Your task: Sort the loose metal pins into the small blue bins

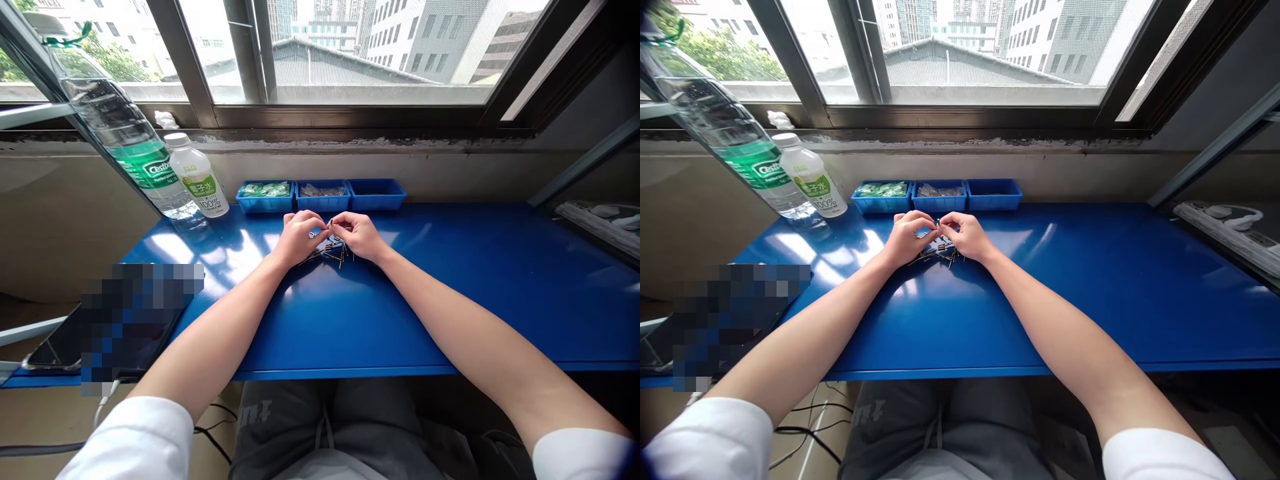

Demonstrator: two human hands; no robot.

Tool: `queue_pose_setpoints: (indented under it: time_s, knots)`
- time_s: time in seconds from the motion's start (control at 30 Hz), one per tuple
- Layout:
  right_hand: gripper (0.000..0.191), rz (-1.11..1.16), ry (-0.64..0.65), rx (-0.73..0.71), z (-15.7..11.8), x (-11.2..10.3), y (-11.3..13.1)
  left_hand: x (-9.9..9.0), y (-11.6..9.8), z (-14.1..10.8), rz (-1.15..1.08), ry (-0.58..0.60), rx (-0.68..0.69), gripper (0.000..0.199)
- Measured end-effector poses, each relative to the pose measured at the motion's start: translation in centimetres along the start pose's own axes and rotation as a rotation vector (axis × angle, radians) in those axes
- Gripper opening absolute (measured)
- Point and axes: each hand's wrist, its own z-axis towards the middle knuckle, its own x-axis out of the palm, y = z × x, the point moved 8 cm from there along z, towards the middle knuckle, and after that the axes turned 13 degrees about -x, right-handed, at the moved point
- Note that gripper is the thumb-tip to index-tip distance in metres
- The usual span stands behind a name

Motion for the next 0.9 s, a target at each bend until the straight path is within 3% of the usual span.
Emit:
queue_pose_setpoints:
  time_s: [0.1,0.23,0.37,0.6,0.9]
  knots:
    - [0.026,0.0,0.04,0.006,-0.1,0.5,-0.2,-0.1,0.0,0.0,-0.003,-0.007,-0.011,0.024]
    - [0.023,-0.007,0.074,-0.005,-0.3,0.9,-0.1,-0.4,-0.3,-0.1,-0.048,-0.017,0.026,0.034]
    - [0.023,-0.011,0.08,-0.014,-0.2,0.7,-0.1,-0.2,-0.9,-0.3,-0.07,0.022,0.098,0.027]
    - [0.018,-0.235,0.049,-0.061,0.0,-0.6,0.2,0.4,-0.1,0.0,-0.026,0.061,0.034,0.026]
    - [0.015,-0.346,0.138,-0.153,0.0,-0.1,0.2,-0.1,0.1,0.1,-0.029,-0.048,0.077,0.02]
